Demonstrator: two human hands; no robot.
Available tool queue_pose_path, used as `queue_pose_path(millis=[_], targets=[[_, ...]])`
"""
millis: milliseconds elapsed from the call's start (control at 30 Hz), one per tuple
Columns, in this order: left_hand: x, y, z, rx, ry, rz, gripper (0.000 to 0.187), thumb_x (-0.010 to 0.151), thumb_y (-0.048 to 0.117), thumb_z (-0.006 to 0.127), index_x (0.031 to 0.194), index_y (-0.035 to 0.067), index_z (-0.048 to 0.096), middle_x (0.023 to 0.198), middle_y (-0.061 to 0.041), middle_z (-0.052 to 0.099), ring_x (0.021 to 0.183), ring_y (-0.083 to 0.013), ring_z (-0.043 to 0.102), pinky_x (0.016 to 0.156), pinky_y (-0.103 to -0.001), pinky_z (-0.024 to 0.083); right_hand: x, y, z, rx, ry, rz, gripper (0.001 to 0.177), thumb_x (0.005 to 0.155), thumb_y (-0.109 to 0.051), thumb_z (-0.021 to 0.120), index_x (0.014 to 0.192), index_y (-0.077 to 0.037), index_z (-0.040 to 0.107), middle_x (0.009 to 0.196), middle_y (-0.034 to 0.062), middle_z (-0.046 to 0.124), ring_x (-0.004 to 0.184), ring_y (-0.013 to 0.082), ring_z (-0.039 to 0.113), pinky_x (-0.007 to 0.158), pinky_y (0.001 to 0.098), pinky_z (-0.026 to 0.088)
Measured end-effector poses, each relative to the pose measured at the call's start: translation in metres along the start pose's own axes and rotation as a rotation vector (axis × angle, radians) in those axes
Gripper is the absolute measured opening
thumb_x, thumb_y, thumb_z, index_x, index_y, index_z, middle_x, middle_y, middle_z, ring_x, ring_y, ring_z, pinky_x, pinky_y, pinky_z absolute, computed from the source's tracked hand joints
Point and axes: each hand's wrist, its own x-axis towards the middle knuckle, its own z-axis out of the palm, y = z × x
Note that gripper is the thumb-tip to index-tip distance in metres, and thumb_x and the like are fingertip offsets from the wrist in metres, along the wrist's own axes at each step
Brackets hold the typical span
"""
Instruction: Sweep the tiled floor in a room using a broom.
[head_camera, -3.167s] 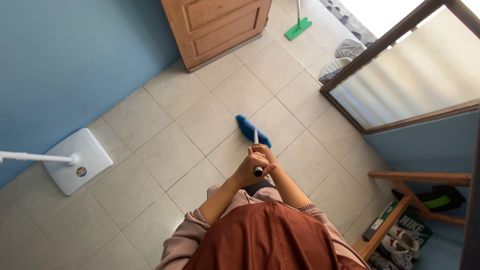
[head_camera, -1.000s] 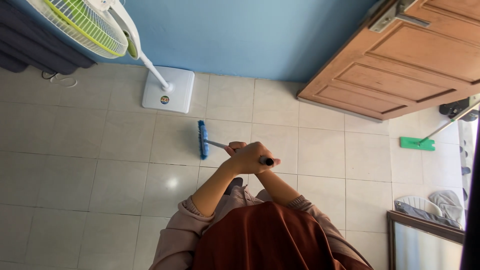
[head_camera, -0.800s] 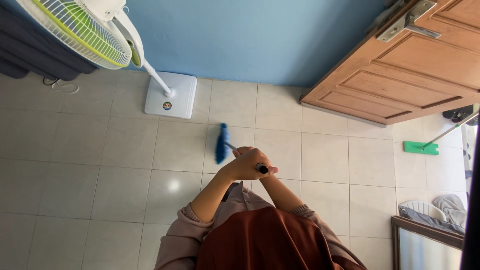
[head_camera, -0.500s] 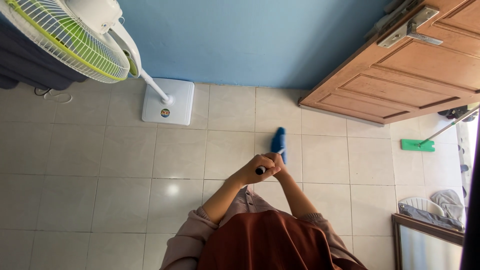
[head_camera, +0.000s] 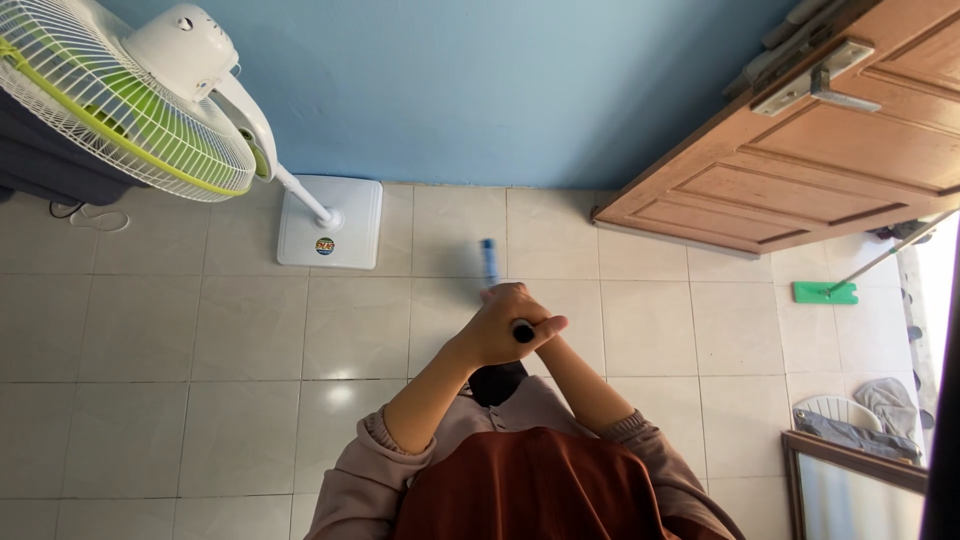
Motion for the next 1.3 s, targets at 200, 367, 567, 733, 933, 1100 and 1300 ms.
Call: queue_pose_path(millis=[200,367,567,733,933,1100,1300], targets=[[0.031,-0.051,0.002,0.132,-0.274,-0.327,0.063,0.104,0.038,0.059,0.052,0.004,0.047,0.050,-0.009,0.052,0.047,-0.0261,0.047,0.056,-0.040,0.042,0.045,0.003,0.038,-0.709,-0.115,-0.518,0.022,0.099,-0.018,0.071,0.112,-0.001,0.065,0.098,0.0066,0.071,0.084,0.0127,0.064,0.078,0.0283,0.056],[0.044,-0.103,0.000,0.069,-0.342,-0.346,0.058,0.101,0.039,0.063,0.054,0.006,0.052,0.052,-0.010,0.054,0.048,-0.0239,0.046,0.056,-0.041,0.041,0.100,0.019,0.003,-0.852,0.056,-0.669,0.020,0.096,-0.015,0.074,0.106,-0.004,0.062,0.083,0.0043,0.067,0.064,0.0104,0.058,0.063,0.0282,0.051],[0.078,-0.126,-0.007,-0.049,-0.306,-0.200,0.053,0.101,0.036,0.062,0.055,0.010,0.056,0.052,-0.003,0.055,0.053,-0.0196,0.048,0.069,-0.041,0.046,0.128,-0.003,-0.064,-0.845,0.099,-0.436,0.019,0.096,-0.017,0.073,0.088,-0.002,0.065,0.075,0.0061,0.068,0.062,0.0117,0.059,0.059,0.0305,0.051],[0.093,-0.168,0.011,-0.209,-0.282,-0.226,0.050,0.102,0.034,0.064,0.060,0.008,0.057,0.062,-0.005,0.056,0.065,-0.0159,0.054,0.063,-0.035,0.048,0.143,-0.018,-0.138,-0.834,0.139,-0.280,0.027,0.096,-0.019,0.072,0.076,0.000,0.068,0.070,0.0072,0.068,0.060,0.0125,0.060,0.057,0.0320,0.051],[0.105,-0.196,-0.003,-0.307,-0.252,-0.455,0.048,0.102,0.034,0.057,0.062,0.008,0.057,0.055,-0.002,0.052,0.047,-0.0131,0.042,0.048,-0.032,0.038,0.161,-0.071,-0.133,-1.183,0.133,-0.241,0.014,0.075,-0.014,0.077,0.082,-0.002,0.073,0.074,0.0106,0.073,0.065,0.0209,0.071,0.059,0.0347,0.054],[0.143,-0.134,-0.067,-0.228,-0.078,-0.420,0.053,0.100,0.033,0.061,0.054,0.007,0.052,0.046,-0.001,0.048,0.040,-0.0131,0.043,0.043,-0.033,0.036,0.206,-0.062,-0.074,-1.329,-0.097,-0.400,0.014,0.079,-0.017,0.073,0.074,-0.004,0.070,0.072,0.0098,0.070,0.063,0.0223,0.066,0.054,0.0353,0.051],[0.163,-0.136,-0.074,0.000,-0.096,-0.382,0.061,0.105,0.032,0.062,0.055,0.005,0.039,0.048,-0.007,0.032,0.046,-0.0210,0.027,0.048,-0.037,0.029,0.224,-0.006,-0.054,-1.224,-0.116,-0.571,0.015,0.086,-0.016,0.073,0.084,-0.004,0.065,0.077,0.0079,0.068,0.064,0.0175,0.061,0.055,0.0324,0.049]])
